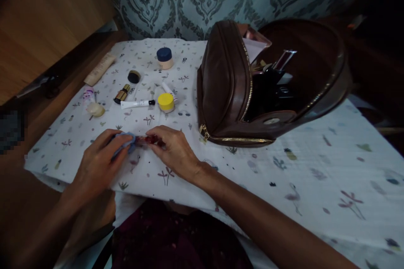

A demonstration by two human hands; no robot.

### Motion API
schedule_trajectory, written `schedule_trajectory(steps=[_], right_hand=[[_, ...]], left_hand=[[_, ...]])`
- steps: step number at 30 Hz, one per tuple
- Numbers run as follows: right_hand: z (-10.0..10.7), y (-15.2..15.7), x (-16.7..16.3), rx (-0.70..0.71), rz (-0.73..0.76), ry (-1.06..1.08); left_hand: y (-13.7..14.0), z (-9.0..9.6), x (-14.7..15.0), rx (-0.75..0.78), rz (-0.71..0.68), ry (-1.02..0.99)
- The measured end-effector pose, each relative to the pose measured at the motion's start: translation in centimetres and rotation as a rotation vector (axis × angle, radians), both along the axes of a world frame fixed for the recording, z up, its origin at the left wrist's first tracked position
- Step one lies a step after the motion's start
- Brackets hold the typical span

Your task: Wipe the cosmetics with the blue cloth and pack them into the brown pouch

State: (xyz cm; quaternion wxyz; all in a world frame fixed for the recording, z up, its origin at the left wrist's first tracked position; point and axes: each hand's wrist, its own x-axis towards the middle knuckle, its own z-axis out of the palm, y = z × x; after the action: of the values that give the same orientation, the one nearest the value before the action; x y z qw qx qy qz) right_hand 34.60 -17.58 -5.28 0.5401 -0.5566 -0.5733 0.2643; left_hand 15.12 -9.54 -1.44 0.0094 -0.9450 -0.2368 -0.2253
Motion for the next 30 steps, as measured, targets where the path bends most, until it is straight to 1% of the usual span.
schedule_trajectory(steps=[3,6,8,10,14,16,19,21,23,28,30], right_hand=[[0.1,0.1,0.0,-0.058,-0.002,0.045],[0.1,0.2,0.0,-0.128,0.030,0.169],[0.1,0.2,0.0,-0.147,0.049,0.240],[0.0,0.3,0.0,-0.150,0.055,0.258],[0.0,0.1,-0.1,-0.130,0.041,0.187],[-0.1,0.0,-0.1,-0.103,0.038,0.148],[-0.1,-0.1,-0.1,-0.045,0.029,0.067],[-0.2,-0.2,0.0,-0.007,0.008,0.017],[-0.3,-0.2,0.0,0.005,0.004,0.002],[0.0,-0.3,0.1,-0.033,0.023,-0.019],[0.2,-0.3,0.1,-0.061,0.060,0.032]], left_hand=[[0.4,-0.2,-1.1,-0.031,0.039,-0.007],[0.4,-0.5,-1.4,-0.044,0.041,-0.008],[0.3,-0.7,-1.5,-0.049,0.043,-0.004],[0.2,-0.5,-1.6,-0.057,0.044,-0.004],[-0.3,0.6,-0.7,-0.052,0.037,-0.053],[-0.7,0.9,0.3,-0.034,-0.004,-0.076],[-1.5,0.8,1.9,0.023,-0.094,-0.060],[-1.6,0.4,2.2,0.059,-0.112,-0.033],[-1.3,0.1,1.7,0.050,-0.082,-0.003],[-0.1,0.2,-0.7,-0.067,0.060,0.007],[0.1,0.1,-1.2,-0.088,0.084,-0.010]])
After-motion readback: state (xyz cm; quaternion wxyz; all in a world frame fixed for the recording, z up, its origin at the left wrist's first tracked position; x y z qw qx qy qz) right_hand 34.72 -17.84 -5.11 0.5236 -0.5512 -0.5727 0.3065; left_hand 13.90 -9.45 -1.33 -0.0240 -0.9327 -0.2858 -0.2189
